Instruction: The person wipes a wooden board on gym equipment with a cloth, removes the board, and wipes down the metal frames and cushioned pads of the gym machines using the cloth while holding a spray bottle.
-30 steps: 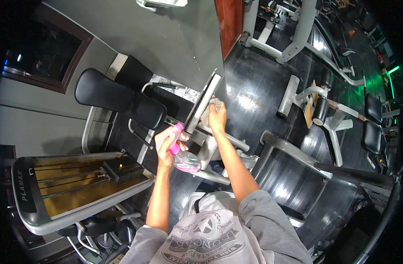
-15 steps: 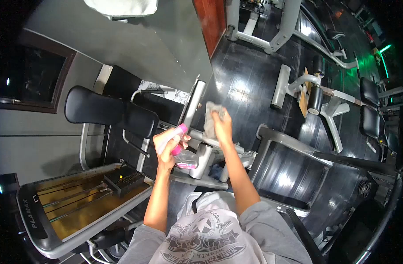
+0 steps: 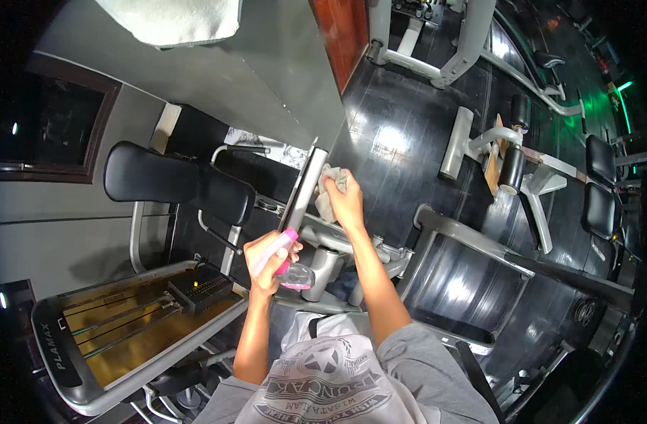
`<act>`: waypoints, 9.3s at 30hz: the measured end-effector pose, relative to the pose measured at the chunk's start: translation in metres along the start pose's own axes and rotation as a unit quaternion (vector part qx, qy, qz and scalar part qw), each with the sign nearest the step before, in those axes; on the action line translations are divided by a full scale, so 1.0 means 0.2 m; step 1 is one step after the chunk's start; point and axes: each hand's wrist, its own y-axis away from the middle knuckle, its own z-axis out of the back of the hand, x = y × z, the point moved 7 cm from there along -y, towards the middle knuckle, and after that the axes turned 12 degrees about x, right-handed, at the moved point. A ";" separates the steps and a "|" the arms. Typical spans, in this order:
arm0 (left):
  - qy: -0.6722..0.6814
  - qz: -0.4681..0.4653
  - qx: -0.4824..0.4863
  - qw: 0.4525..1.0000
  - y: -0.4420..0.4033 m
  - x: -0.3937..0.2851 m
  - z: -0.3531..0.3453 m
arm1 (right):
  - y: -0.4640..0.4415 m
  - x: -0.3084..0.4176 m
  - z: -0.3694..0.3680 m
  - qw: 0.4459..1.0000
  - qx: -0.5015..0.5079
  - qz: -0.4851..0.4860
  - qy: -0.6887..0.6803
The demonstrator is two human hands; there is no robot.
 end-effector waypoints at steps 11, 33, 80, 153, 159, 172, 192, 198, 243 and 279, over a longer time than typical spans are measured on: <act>-0.038 0.027 -0.053 0.998 0.02 0.02 0.02 | -0.23 -0.04 -0.01 0.996 0.004 0.014 -0.086; -0.086 0.013 -0.071 0.994 0.01 0.00 0.02 | -0.02 0.07 0.09 0.967 0.250 0.049 0.008; 0.170 0.205 -0.221 0.938 0.67 0.67 -0.24 | 0.42 0.14 -0.13 0.932 0.194 0.193 0.239; 0.179 0.138 -0.202 0.953 0.64 0.87 -0.32 | 0.22 -0.42 0.27 0.854 0.374 -0.137 0.334; 0.182 0.161 -0.202 0.949 0.63 0.83 -0.31 | 0.11 -0.40 -0.03 0.884 0.391 -0.101 0.236; 0.191 0.183 -0.239 0.934 0.70 0.84 -0.30 | 0.35 -0.39 0.40 0.831 0.350 -0.082 0.424; 0.169 0.225 -0.235 0.930 0.73 0.82 -0.31 | 0.06 -0.73 0.02 0.786 0.464 -0.120 0.389; 0.191 0.202 -0.231 0.932 0.73 0.82 -0.32 | 0.22 -0.66 0.38 0.746 0.476 -0.166 0.435; 0.141 0.118 -0.195 0.963 0.61 0.94 -0.22 | 0.96 -0.91 0.69 0.946 -0.003 -0.291 -0.141; 0.189 0.106 -0.147 0.965 0.51 0.86 -0.31 | 1.01 -0.45 0.63 0.864 -0.001 0.035 0.502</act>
